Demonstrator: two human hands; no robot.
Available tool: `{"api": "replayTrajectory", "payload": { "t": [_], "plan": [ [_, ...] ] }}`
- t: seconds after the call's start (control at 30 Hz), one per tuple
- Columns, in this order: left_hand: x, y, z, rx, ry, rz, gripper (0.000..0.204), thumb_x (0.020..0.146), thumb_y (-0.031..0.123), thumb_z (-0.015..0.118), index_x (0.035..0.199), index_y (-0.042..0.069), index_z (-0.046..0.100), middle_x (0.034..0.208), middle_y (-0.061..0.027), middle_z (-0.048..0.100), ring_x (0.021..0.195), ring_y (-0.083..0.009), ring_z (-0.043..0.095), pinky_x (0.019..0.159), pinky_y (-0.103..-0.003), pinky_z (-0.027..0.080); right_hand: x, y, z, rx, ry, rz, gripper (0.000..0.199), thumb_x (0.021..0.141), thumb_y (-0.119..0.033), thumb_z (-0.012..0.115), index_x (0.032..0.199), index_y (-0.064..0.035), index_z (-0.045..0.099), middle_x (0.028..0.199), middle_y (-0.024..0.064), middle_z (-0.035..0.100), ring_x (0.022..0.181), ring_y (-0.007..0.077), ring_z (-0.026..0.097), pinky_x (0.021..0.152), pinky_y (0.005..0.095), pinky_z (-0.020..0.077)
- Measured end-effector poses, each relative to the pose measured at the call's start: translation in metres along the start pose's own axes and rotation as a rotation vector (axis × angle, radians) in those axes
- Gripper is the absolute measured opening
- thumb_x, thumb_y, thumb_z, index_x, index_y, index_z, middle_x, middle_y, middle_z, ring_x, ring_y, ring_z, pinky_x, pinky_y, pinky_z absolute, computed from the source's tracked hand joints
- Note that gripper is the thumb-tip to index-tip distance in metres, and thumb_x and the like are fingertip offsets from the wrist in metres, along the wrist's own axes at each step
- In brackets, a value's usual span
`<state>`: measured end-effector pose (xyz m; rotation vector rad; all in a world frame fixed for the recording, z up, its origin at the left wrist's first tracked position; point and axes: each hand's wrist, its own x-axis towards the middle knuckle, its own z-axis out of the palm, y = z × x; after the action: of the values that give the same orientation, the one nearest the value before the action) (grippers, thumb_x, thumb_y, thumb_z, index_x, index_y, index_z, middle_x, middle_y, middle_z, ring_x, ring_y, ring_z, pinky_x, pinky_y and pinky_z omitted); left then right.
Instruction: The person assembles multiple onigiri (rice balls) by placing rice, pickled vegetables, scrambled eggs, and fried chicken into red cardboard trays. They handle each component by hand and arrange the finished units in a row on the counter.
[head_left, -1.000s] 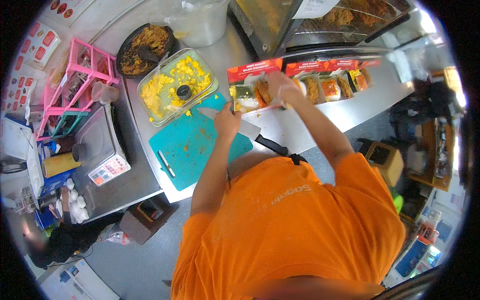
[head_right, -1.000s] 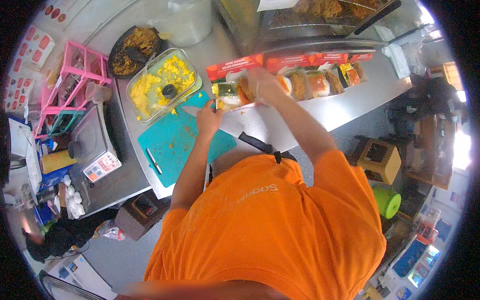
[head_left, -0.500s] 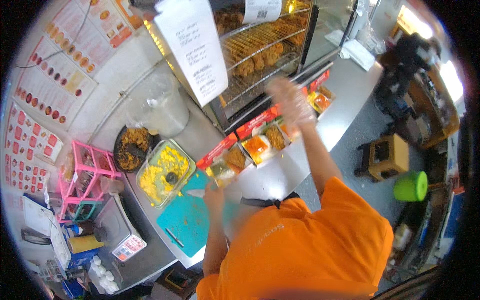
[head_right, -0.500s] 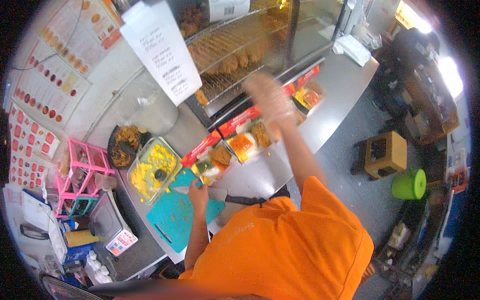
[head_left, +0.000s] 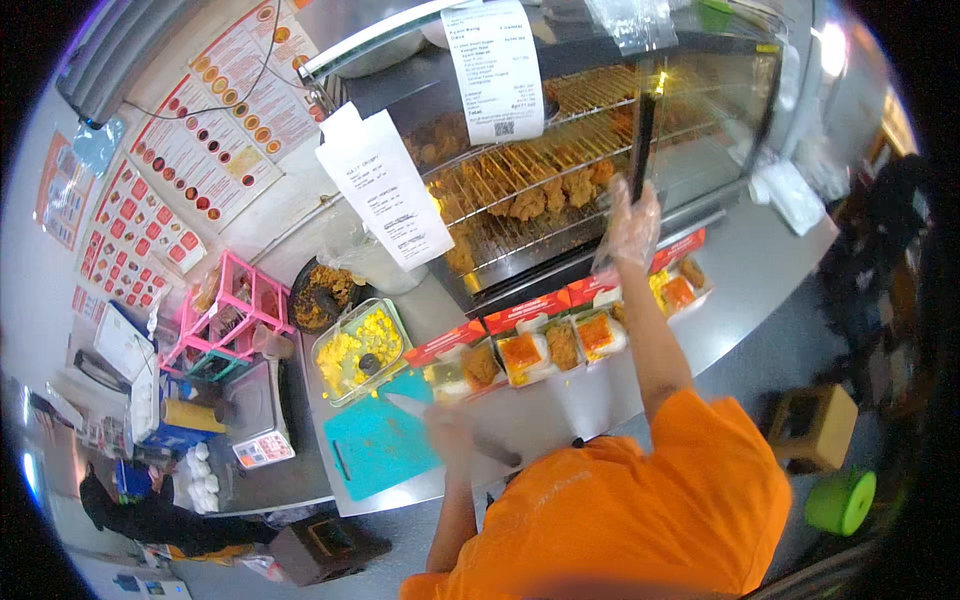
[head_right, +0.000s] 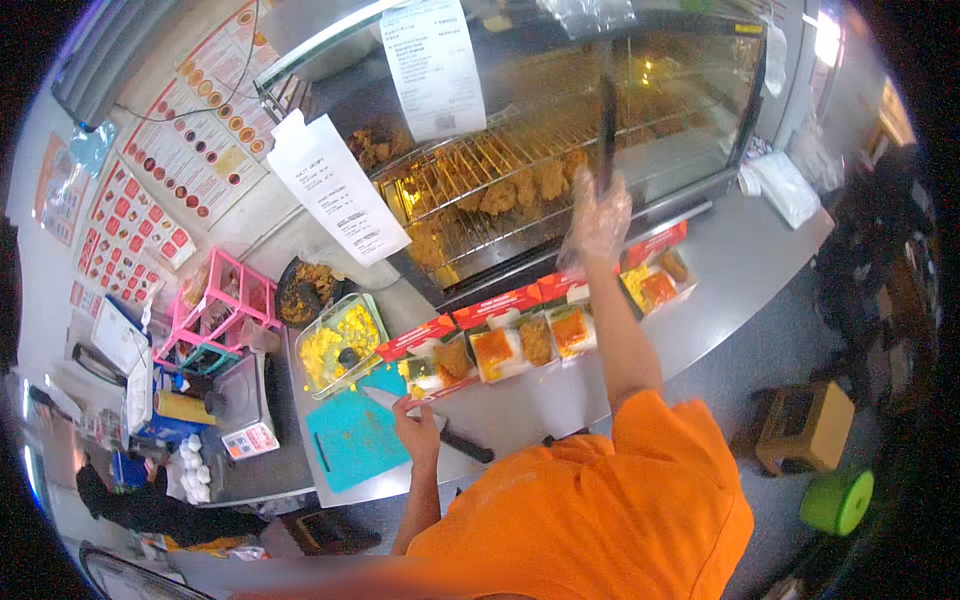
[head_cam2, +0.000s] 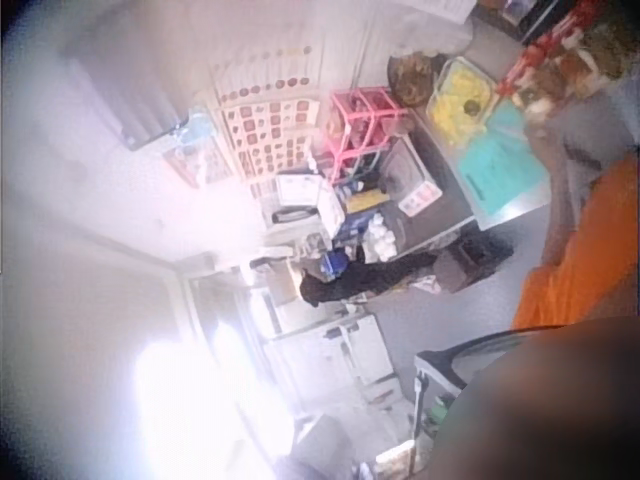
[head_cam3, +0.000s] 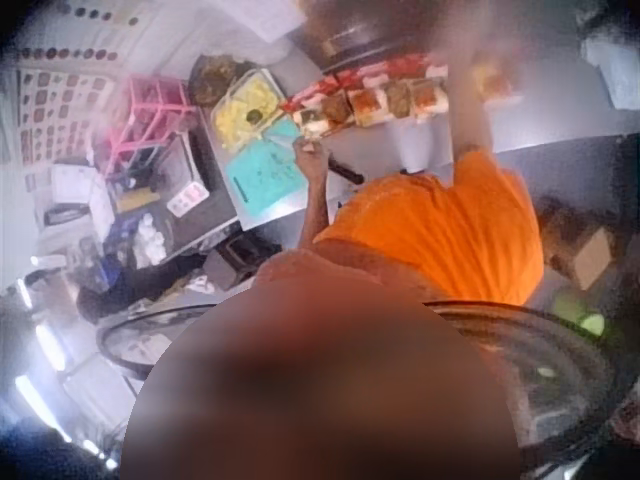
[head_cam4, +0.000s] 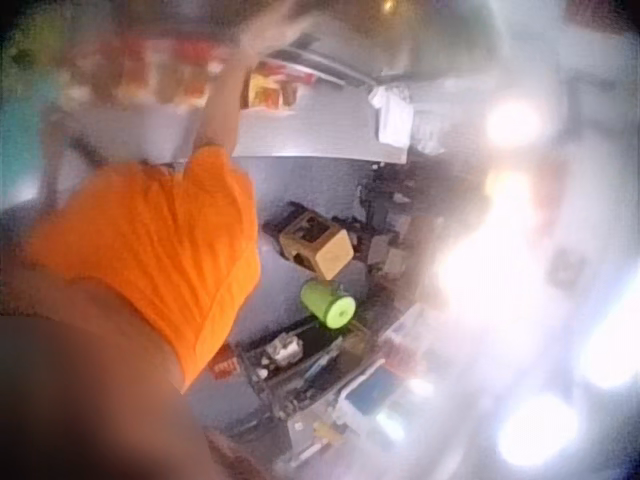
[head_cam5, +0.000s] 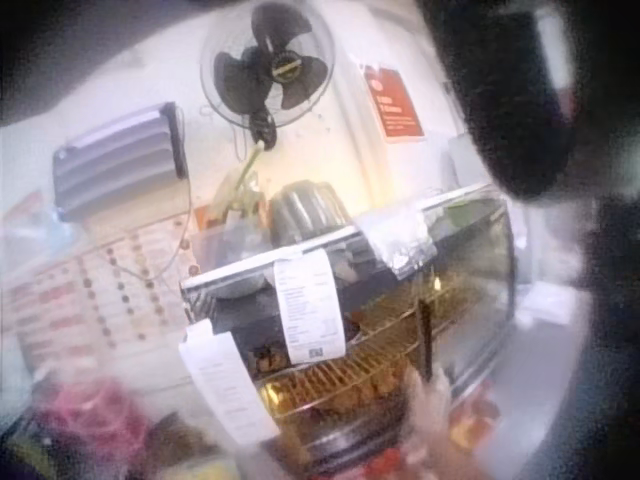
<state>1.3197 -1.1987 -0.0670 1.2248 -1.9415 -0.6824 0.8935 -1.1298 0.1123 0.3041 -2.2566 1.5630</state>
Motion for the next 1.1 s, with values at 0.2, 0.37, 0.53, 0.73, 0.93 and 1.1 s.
{"api": "replayTrajectory", "payload": {
  "t": [0.2, 0.37, 0.53, 0.73, 0.93, 1.1],
  "plan": [
    [-0.011, 0.124, 0.051, -0.145, -0.304, 0.204, 0.043, 0.082, 0.016, 0.075, 0.115, 0.001, 0.051, 0.092, -0.0112, 0.065, 0.075, -0.0204, 0.064, 0.065, -0.032, 0.052, -0.052, -0.006, 0.000, 0.628, -0.489, -0.069, 0.072, 0.094, -0.043, 0.062, 0.140, 0.0079, 0.042, 0.131, 0.0267, 0.055, 0.125, 0.0339, 0.050, 0.108, 0.0393, 0.0350],
    [-0.012, 0.214, 0.072, -0.154, -0.325, 0.322, 0.044, 0.083, 0.023, 0.076, 0.111, 0.000, 0.050, 0.084, -0.0135, 0.062, 0.071, -0.0237, 0.063, 0.062, -0.035, 0.050, -0.102, -0.028, 0.009, 0.766, -0.819, 0.286, 0.069, 0.095, -0.043, 0.061, 0.147, -0.0048, 0.037, 0.139, 0.0154, 0.053, 0.130, 0.0239, 0.047, 0.110, 0.0358, 0.0338],
    [0.003, 0.222, 0.066, -0.231, -0.217, 0.114, 0.023, 0.089, 0.018, 0.067, 0.097, 0.003, 0.053, 0.072, -0.0137, 0.058, 0.062, -0.0291, 0.059, 0.059, -0.041, 0.047, -0.117, -0.058, 0.013, 0.941, -1.189, 0.580, 0.075, 0.096, -0.047, 0.058, 0.155, -0.0236, 0.018, 0.154, 0.0082, 0.033, 0.144, 0.0280, 0.028, 0.110, 0.0557, 0.0269],
    [0.000, 0.196, 0.043, -0.097, -0.215, 0.077, 0.014, 0.090, 0.012, 0.064, 0.087, 0.002, 0.055, 0.067, -0.0148, 0.057, 0.062, -0.0319, 0.060, 0.057, -0.042, 0.048, -0.148, -0.081, 0.036, 0.803, -1.226, 0.353, 0.079, 0.095, -0.049, 0.058, 0.154, -0.0128, 0.021, 0.154, 0.0155, 0.032, 0.143, 0.0304, 0.028, 0.116, 0.0489, 0.0238],
    [-0.012, 0.131, 0.004, -0.162, -0.174, 0.137, 0.016, 0.089, 0.010, 0.066, 0.098, 0.004, 0.054, 0.071, -0.0134, 0.061, 0.066, -0.0286, 0.064, 0.058, -0.040, 0.050, -0.201, -0.096, 0.052, 0.584, -0.910, -0.045, 0.086, 0.090, -0.037, 0.067, 0.151, 0.0034, 0.021, 0.152, 0.0306, 0.024, 0.144, 0.0401, 0.025, 0.119, 0.0425, 0.0208],
    [-0.014, 0.037, -0.069, -0.190, -0.198, -0.035, 0.040, 0.085, 0.003, 0.069, 0.117, 0.006, 0.046, 0.092, -0.0120, 0.063, 0.069, -0.0261, 0.065, 0.060, -0.036, 0.050, -0.294, -0.129, 0.061, 0.430, -0.608, -0.821, 0.070, 0.092, -0.029, 0.064, 0.145, 0.0028, 0.030, 0.147, 0.0323, 0.031, 0.140, 0.0391, 0.033, 0.116, 0.0423, 0.0273]
  ]
}}
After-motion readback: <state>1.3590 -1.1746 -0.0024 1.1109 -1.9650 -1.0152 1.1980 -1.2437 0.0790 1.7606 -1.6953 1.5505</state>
